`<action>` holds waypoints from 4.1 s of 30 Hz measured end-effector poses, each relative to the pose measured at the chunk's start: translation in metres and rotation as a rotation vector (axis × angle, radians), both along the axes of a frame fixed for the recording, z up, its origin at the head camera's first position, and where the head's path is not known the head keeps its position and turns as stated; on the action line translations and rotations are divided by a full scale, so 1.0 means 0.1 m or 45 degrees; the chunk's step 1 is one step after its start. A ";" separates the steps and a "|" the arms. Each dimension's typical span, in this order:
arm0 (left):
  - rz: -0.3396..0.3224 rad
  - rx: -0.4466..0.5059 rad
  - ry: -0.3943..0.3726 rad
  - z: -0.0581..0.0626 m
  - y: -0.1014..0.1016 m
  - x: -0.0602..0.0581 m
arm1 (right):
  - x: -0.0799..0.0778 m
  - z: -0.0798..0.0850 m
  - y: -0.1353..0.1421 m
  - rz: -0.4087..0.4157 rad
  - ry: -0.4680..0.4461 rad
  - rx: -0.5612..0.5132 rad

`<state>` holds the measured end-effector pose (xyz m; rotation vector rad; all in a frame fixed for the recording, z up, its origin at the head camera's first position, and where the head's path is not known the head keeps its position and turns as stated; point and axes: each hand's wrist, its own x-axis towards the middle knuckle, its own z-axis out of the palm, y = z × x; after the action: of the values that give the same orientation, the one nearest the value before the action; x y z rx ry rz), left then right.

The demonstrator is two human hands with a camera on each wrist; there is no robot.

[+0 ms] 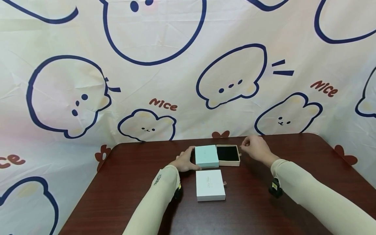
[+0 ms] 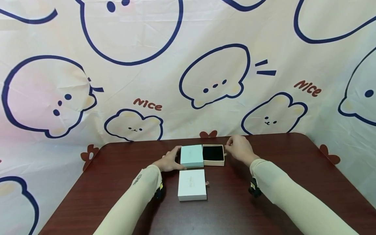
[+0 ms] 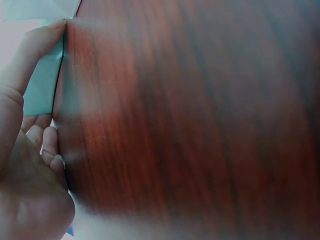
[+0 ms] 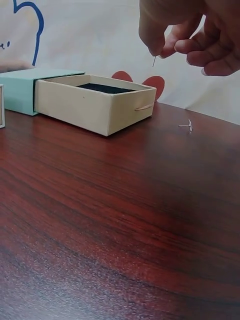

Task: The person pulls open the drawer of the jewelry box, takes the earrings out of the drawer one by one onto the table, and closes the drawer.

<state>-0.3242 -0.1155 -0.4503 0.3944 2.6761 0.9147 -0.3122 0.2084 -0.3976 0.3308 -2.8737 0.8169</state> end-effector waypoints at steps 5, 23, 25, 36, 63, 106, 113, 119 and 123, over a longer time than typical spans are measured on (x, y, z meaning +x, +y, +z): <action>0.003 -0.002 0.003 -0.02 0.01 -0.01 | 0.01 0.00 0.04 -0.003 -0.042 -0.031; -0.007 0.013 0.006 0.00 0.00 -0.01 | -0.02 -0.01 0.13 -0.034 -0.050 -0.066; -0.006 0.013 0.004 0.00 0.00 0.00 | -0.02 -0.02 0.13 -0.035 -0.061 -0.074; 0.010 0.004 -0.008 0.00 0.01 0.00 | -0.02 -0.09 0.16 -0.061 -0.080 -0.088; 0.002 -0.004 -0.005 0.01 0.00 0.00 | -0.05 -0.28 0.23 -0.120 -0.115 -0.130; 0.005 -0.007 -0.004 0.00 0.00 -0.01 | -0.04 -0.45 0.27 -0.251 -0.246 -0.154; -0.002 -0.004 0.007 0.00 0.00 -0.01 | -0.03 -0.48 0.28 -0.252 -0.228 -0.151; -0.003 -0.012 -0.002 -0.02 0.00 -0.02 | -0.02 -0.49 0.27 -0.245 -0.225 -0.153; -0.006 -0.001 0.002 -0.01 0.00 -0.01 | -0.02 -0.49 0.28 -0.242 -0.221 -0.162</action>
<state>-0.3257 -0.1158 -0.4509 0.4006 2.6755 0.9124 -0.3143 0.2359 -0.4464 -0.0295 -2.9304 1.0314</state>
